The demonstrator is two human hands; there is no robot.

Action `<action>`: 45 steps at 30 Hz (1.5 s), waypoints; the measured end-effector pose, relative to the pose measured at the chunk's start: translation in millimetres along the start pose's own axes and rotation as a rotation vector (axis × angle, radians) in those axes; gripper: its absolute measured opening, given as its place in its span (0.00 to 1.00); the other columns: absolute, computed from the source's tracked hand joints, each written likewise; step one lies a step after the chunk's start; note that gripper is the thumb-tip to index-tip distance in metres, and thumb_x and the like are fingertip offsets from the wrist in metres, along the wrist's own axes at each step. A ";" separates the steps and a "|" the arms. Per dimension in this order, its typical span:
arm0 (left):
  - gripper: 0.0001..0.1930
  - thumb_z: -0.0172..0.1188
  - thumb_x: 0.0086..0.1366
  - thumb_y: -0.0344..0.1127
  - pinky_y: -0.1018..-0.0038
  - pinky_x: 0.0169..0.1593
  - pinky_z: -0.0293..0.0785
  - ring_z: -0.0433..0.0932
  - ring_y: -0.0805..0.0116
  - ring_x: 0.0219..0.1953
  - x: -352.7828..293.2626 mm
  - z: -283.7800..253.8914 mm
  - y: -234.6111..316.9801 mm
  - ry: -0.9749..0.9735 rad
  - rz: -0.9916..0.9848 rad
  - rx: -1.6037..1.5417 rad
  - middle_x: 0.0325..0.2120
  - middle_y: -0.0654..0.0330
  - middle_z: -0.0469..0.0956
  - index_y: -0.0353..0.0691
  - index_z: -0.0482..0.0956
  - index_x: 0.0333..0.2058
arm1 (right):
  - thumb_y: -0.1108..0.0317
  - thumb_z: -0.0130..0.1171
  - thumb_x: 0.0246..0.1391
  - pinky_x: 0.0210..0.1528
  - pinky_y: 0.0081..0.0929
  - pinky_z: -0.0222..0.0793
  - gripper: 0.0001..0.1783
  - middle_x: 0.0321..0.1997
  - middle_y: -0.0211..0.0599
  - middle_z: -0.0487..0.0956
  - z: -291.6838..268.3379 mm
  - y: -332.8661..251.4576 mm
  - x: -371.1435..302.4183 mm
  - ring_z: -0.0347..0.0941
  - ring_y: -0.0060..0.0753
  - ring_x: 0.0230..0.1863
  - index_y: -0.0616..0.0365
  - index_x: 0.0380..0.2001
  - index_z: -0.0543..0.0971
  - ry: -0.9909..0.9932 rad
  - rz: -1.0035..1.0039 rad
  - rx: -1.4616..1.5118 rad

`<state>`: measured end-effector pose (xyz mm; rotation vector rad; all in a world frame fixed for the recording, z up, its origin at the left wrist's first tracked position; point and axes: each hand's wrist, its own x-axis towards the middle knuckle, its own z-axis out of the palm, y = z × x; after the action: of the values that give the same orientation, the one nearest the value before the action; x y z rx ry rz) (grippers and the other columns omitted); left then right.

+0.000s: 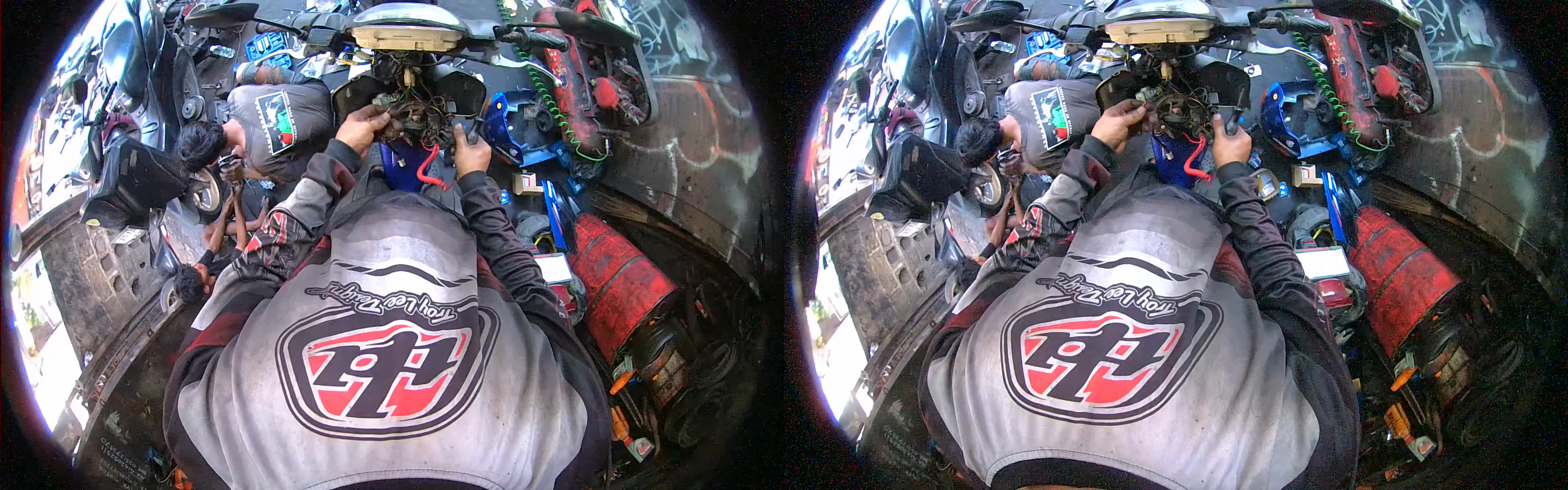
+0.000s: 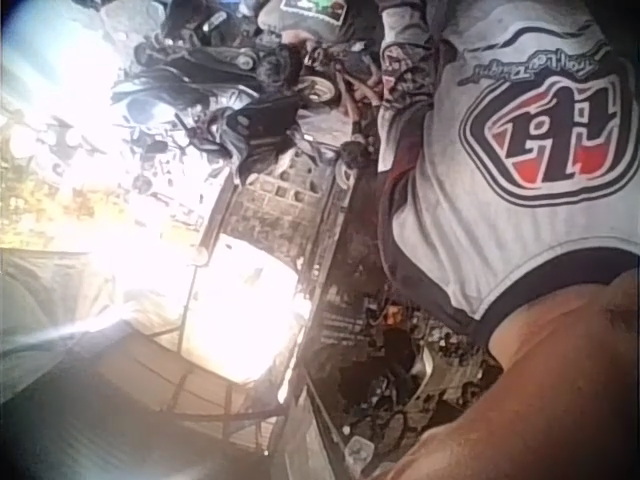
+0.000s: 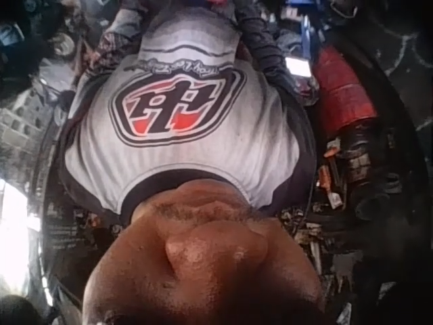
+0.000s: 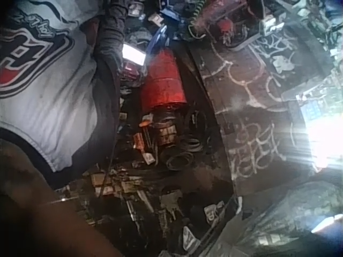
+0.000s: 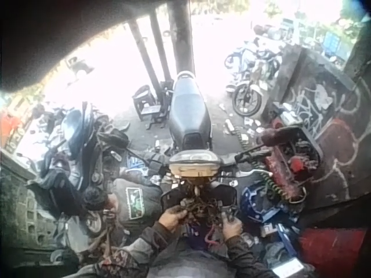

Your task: Testing and fixing motorcycle electrical wiring and connectors using a voltage tester.

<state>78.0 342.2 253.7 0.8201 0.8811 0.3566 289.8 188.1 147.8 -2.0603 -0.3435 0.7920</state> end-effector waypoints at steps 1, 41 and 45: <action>0.16 0.55 0.69 0.31 0.79 0.40 0.72 0.78 0.71 0.36 -2.0 0.7 4.3 0.053 -0.016 -0.137 0.38 0.58 0.81 0.28 0.72 0.52 | 0.46 0.64 0.51 0.36 0.38 0.72 0.27 0.25 0.51 0.82 -2.7 -33.1 -19.8 0.81 0.45 0.29 0.67 0.28 0.83 0.011 -0.101 -0.013; 0.19 0.59 0.57 0.43 0.66 0.50 0.75 0.81 0.54 0.44 75.1 16.3 20.0 -0.039 0.265 0.984 0.41 0.51 0.83 0.44 0.82 0.46 | 0.62 0.67 0.46 0.34 0.29 0.73 0.13 0.26 0.36 0.82 7.9 -124.7 -6.7 0.78 0.31 0.27 0.59 0.33 0.82 0.046 -0.498 -0.036; 0.19 0.59 0.57 0.43 0.65 0.50 0.75 0.81 0.53 0.44 73.1 16.8 22.2 -0.036 0.282 0.996 0.40 0.50 0.83 0.44 0.83 0.45 | 0.61 0.66 0.45 0.33 0.31 0.73 0.14 0.25 0.39 0.82 3.0 -130.1 -8.4 0.79 0.35 0.26 0.58 0.32 0.82 0.040 -0.456 -0.207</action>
<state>136.5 391.4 237.3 1.8748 0.8972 0.1232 288.1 260.9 256.0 -2.0674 -0.8669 0.4502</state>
